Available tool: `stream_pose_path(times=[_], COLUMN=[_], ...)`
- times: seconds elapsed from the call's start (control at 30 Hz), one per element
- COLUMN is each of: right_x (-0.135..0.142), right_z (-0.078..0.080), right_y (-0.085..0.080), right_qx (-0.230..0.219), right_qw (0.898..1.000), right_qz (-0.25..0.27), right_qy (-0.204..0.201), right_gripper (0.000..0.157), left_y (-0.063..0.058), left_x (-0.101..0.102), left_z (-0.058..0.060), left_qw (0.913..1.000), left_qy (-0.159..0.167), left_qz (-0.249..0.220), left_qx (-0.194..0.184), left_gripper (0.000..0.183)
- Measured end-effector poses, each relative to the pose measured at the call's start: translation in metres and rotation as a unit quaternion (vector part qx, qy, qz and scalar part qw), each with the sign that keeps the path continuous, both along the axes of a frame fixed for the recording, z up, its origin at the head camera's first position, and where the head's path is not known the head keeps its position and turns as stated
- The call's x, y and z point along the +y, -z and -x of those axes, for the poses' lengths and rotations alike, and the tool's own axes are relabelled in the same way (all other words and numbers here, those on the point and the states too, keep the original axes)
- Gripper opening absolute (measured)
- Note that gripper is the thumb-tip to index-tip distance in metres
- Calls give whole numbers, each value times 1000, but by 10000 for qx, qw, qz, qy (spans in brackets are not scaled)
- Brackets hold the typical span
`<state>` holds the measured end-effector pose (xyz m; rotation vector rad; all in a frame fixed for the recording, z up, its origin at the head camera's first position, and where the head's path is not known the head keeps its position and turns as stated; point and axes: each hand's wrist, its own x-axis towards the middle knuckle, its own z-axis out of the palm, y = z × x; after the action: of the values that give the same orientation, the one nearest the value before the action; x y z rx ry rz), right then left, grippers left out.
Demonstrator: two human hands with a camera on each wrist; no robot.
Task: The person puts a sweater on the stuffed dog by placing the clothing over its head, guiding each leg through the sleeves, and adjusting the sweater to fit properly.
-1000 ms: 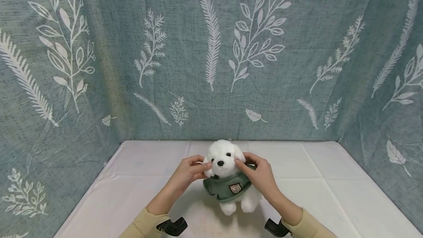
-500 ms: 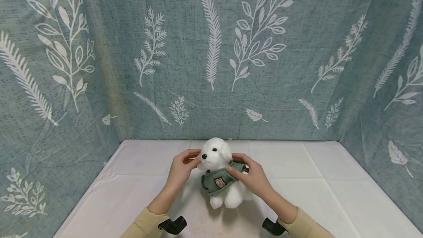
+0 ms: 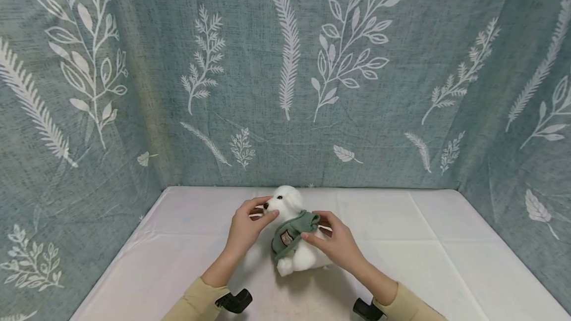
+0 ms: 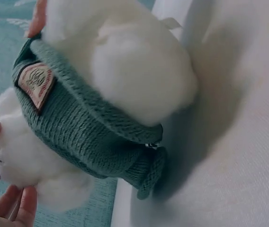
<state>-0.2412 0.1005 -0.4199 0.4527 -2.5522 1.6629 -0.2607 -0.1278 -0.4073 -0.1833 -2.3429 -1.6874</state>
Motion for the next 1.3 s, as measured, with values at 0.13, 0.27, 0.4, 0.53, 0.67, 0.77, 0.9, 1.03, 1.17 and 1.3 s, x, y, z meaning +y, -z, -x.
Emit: stream_pose_path(times=[0.13, 0.27, 0.4, 0.53, 0.67, 0.77, 0.9, 1.03, 1.17, 1.3], right_x=[-2, -4, -4, -2, -1, 0, 0, -1, 0, 6], right_z=[0, 1, 3, 5, 6, 8, 8, 8, 6, 1], right_y=[1, 2, 4, 7, 7, 6, 5, 3, 0, -11], right_qx=[-78, -21, -12, -132, -301, -305, -325, -372, -128, 285], right_qw=[9999, 9999, 9999, 9993, 9981, 9979, 9978, 9976, 9989, 9983], right_qz=[-23, -19, -106, -346, -540, -567, -575, -580, -359, -59], right_qy=[109, 152, 82, 72, 40, 2, 14, 74, 290, 499], right_gripper=[54, 41, 36, 38, 42, 43, 42, 41, 38, 34], left_y=[4, 7, 13, 20, 26, 27, 26, 26, 24, 13], left_x=[0, 0, -1, -2, -2, -2, -1, -1, 2, 10], left_z=[5, 11, 16, 19, 21, 22, 24, 24, 18, 5], left_qw=[9999, 9994, 9981, 9961, 9944, 9943, 9941, 9945, 9970, 9890], left_qy=[-65, -122, -113, 65, 146, 134, 131, 96, -272, -275], left_qz=[87, 240, 405, 597, 723, 741, 781, 779, 698, 751], left_qx=[-58, -215, -441, -642, -759, -760, -735, -690, 201, 1243], left_gripper=[41, 41, 41, 40, 39, 39, 39, 38, 35, 22])
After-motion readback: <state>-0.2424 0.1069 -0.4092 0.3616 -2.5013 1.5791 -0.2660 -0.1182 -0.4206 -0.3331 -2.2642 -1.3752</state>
